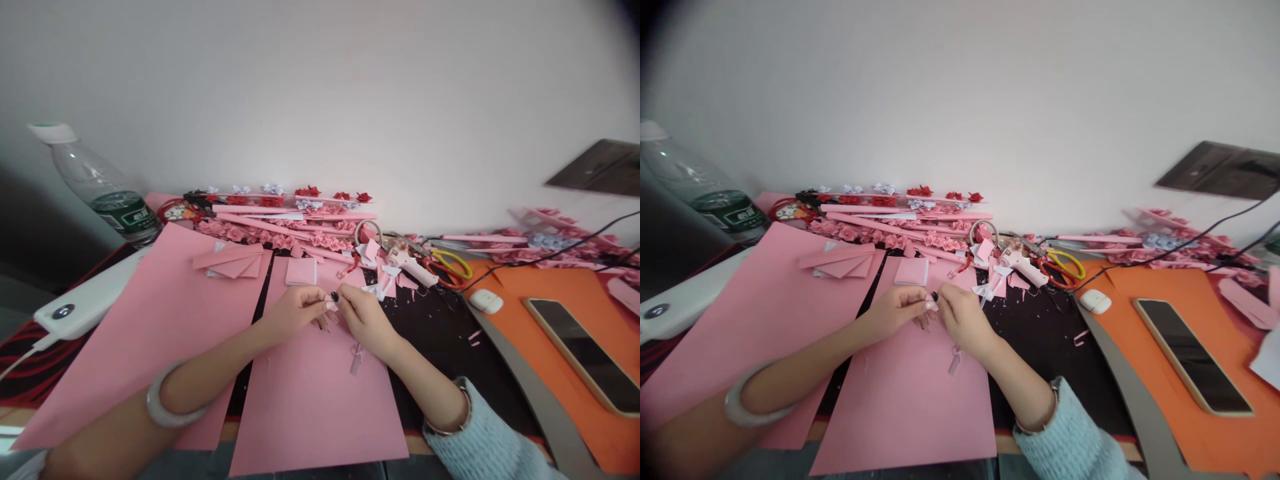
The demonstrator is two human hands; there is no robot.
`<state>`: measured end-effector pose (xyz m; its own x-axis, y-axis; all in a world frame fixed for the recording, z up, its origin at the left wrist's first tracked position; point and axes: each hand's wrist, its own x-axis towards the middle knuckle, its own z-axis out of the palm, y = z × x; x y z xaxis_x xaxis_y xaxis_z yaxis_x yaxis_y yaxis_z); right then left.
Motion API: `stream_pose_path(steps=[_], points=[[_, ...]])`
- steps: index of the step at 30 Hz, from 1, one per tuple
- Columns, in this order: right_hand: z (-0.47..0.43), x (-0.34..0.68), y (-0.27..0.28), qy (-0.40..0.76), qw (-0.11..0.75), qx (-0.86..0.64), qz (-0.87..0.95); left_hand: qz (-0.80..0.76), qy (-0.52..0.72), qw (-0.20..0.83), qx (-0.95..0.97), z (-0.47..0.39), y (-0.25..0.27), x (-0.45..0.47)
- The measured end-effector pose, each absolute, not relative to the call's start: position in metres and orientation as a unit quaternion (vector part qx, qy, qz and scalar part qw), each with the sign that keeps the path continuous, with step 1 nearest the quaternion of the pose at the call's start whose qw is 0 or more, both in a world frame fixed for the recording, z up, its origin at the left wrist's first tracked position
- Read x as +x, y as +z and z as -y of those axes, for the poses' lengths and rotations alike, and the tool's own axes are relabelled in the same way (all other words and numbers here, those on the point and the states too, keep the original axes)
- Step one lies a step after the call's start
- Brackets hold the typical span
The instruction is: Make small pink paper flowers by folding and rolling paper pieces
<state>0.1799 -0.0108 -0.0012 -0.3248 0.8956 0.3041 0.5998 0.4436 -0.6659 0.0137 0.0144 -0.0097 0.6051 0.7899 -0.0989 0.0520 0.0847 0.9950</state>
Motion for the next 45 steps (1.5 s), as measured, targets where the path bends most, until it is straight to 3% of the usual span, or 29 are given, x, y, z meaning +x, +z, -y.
stream_pose_path(steps=[14, 28, 45], points=[[0.0089, 0.1829, -0.0022, 0.269, 0.327, -0.499, 0.756, -0.333, 0.31, 0.64, 0.619, -0.0187, -0.0134, 0.0122], [0.0075, 0.1831, -0.006, 0.271, 0.324, -0.52, 0.743, -0.443, 0.359, 0.441, 0.693, -0.016, -0.0054, 0.0062], [0.0078, 0.1813, -0.0051, 0.267, 0.321, -0.521, 0.745, -0.439, 0.354, 0.381, 0.733, -0.0143, -0.0062, 0.0093]])
